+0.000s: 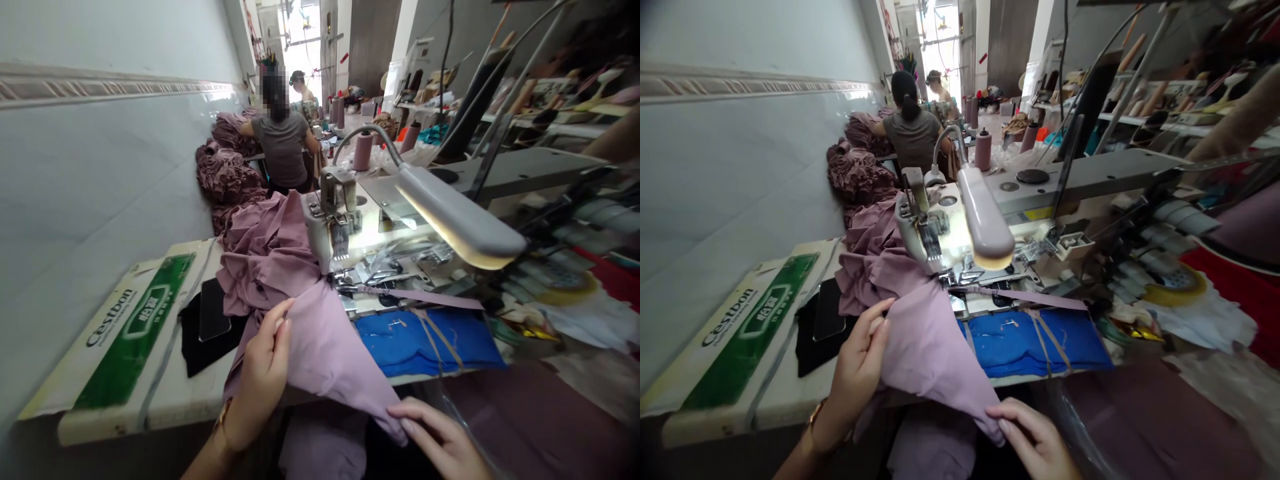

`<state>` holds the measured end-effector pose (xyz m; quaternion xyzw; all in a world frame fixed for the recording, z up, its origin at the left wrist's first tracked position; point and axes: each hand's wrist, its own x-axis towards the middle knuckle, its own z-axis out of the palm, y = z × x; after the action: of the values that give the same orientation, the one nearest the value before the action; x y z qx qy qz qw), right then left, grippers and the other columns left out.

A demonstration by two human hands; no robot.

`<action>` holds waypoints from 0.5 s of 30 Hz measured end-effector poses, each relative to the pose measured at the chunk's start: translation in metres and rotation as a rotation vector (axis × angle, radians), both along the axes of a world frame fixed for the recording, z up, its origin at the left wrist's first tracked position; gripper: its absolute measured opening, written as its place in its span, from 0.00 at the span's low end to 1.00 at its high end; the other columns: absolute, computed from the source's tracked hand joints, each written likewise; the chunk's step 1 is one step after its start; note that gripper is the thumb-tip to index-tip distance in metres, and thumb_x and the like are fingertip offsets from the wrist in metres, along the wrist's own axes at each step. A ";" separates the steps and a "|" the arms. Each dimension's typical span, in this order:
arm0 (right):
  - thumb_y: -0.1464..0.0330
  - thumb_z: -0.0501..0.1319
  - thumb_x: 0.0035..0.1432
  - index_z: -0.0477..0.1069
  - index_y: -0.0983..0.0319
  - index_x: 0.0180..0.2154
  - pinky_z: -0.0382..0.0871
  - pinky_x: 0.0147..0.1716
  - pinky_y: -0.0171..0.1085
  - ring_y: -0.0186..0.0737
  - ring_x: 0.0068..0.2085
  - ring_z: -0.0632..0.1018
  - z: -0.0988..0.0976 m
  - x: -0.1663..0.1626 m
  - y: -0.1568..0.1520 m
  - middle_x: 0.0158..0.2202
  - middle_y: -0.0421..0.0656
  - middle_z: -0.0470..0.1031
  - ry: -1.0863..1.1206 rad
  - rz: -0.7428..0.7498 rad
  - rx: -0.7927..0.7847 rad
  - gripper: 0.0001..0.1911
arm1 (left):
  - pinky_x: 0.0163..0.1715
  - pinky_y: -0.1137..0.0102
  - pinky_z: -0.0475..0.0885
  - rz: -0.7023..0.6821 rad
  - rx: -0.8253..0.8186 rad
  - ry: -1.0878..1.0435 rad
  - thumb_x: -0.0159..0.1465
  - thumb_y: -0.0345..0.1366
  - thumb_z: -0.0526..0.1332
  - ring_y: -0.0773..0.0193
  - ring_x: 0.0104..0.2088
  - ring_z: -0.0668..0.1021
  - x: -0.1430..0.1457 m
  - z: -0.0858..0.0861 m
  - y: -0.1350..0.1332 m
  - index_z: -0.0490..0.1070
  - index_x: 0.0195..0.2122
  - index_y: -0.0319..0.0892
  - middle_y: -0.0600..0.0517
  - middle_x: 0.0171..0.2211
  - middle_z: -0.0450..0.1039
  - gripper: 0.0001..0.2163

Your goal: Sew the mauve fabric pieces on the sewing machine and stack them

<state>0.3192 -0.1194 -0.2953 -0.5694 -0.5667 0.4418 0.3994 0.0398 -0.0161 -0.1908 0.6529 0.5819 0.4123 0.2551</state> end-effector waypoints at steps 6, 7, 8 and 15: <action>0.58 0.60 0.61 0.83 0.55 0.37 0.79 0.41 0.41 0.51 0.40 0.84 0.023 -0.010 0.034 0.37 0.47 0.85 -0.050 0.059 0.096 0.14 | 0.44 0.69 0.71 -0.044 0.061 0.032 0.69 0.37 0.51 0.63 0.41 0.78 0.000 0.016 0.038 0.68 0.54 0.47 0.51 0.45 0.76 0.15; 0.58 0.60 0.61 0.82 0.55 0.37 0.79 0.41 0.41 0.51 0.39 0.84 0.024 -0.012 0.039 0.37 0.47 0.85 -0.054 0.058 0.100 0.14 | 0.43 0.69 0.71 -0.040 0.071 0.039 0.69 0.37 0.51 0.63 0.39 0.78 0.000 0.019 0.044 0.68 0.54 0.46 0.51 0.43 0.76 0.15; 0.58 0.60 0.61 0.82 0.56 0.36 0.79 0.40 0.41 0.51 0.39 0.84 0.025 -0.013 0.043 0.36 0.46 0.85 -0.054 0.057 0.102 0.13 | 0.43 0.69 0.71 -0.038 0.084 0.050 0.69 0.37 0.52 0.63 0.38 0.78 -0.001 0.022 0.051 0.69 0.54 0.46 0.51 0.42 0.77 0.15; 0.62 0.63 0.57 0.80 0.59 0.37 0.77 0.36 0.38 0.46 0.34 0.82 0.037 -0.027 0.075 0.33 0.44 0.84 -0.070 0.048 0.106 0.10 | 0.44 0.69 0.71 -0.114 0.151 0.111 0.68 0.35 0.51 0.61 0.41 0.78 -0.010 0.041 0.102 0.71 0.51 0.44 0.50 0.45 0.76 0.14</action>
<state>0.2924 -0.0439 -0.2584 -0.5489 -0.6162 0.4004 0.3983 0.0297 0.0858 -0.1494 0.7241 0.5245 0.4030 0.1955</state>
